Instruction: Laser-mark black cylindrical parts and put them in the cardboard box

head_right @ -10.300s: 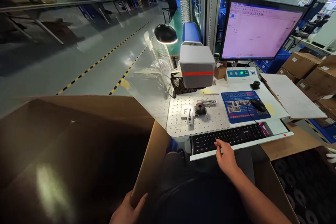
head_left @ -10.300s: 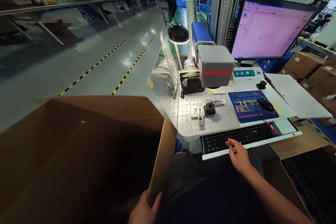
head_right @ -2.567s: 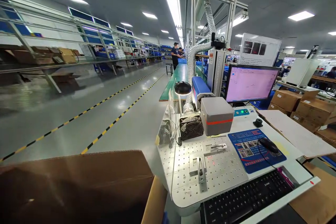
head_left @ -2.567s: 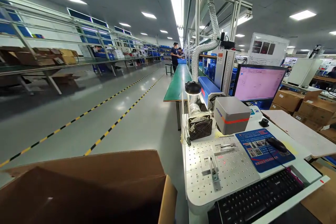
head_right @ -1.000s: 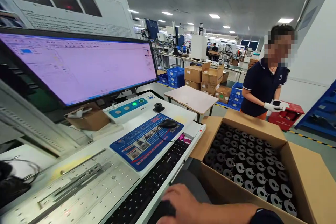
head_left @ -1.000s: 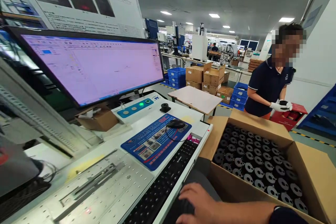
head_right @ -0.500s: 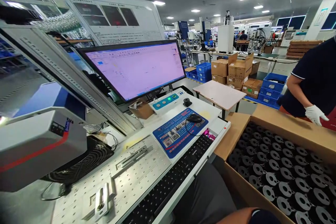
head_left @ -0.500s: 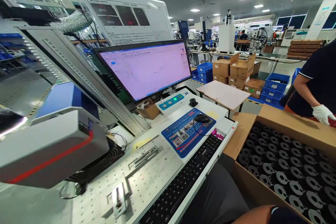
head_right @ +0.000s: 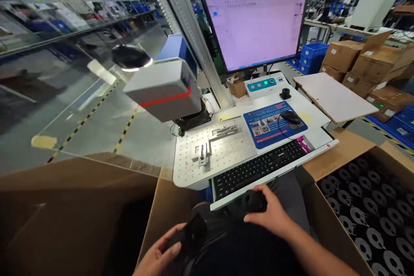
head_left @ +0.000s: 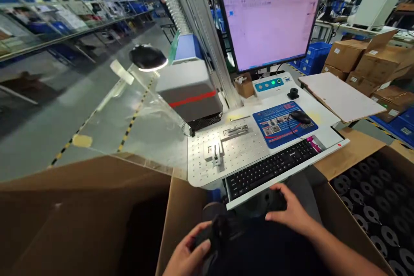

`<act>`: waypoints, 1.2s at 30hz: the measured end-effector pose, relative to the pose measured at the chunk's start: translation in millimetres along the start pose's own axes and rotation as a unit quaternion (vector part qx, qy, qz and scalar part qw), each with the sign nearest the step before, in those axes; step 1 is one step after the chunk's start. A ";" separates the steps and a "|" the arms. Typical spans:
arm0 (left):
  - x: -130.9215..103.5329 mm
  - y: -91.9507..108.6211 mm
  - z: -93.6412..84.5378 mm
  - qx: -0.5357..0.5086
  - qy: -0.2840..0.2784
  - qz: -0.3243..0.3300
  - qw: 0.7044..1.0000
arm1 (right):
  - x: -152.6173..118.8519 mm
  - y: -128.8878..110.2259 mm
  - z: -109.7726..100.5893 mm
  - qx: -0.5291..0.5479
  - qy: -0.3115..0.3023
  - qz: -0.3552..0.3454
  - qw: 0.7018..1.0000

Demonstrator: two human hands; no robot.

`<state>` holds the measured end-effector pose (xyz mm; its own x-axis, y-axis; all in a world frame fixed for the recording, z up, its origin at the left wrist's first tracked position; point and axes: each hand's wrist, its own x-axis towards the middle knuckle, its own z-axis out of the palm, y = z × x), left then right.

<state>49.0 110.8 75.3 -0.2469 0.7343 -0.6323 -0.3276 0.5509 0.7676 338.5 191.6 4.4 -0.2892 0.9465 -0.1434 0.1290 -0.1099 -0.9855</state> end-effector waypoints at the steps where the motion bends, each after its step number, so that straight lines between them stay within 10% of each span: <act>1: 4.6 2.4 -10.2 0.026 0.059 0.011 0.998 | 6.2 -5.1 -8.6 0.019 0.015 0.006 1.000; 6: 32.1 -8.0 -64.7 0.123 0.350 0.123 0.921 | 50.3 -27.9 -27.3 0.016 0.084 -0.046 0.995; 12: 65.6 -42.3 -115.9 0.166 0.478 0.206 0.837 | 127.6 -39.3 -0.5 -0.018 0.129 -0.106 0.986; 22: 67.9 -39.8 -143.4 0.106 0.466 0.117 0.870 | 235.6 -47.3 79.5 -0.157 0.084 -0.149 0.973; 36: 73.5 -46.5 -154.8 0.071 0.439 0.127 0.887 | 255.2 -44.0 113.4 -0.341 0.105 -0.139 0.924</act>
<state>-95.0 77.8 -23.0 -0.9316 0.2838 -0.2270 -0.0575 0.5016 0.8632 151.5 403.6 0.9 -0.2193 0.9555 0.1974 0.6663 0.2945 -0.6851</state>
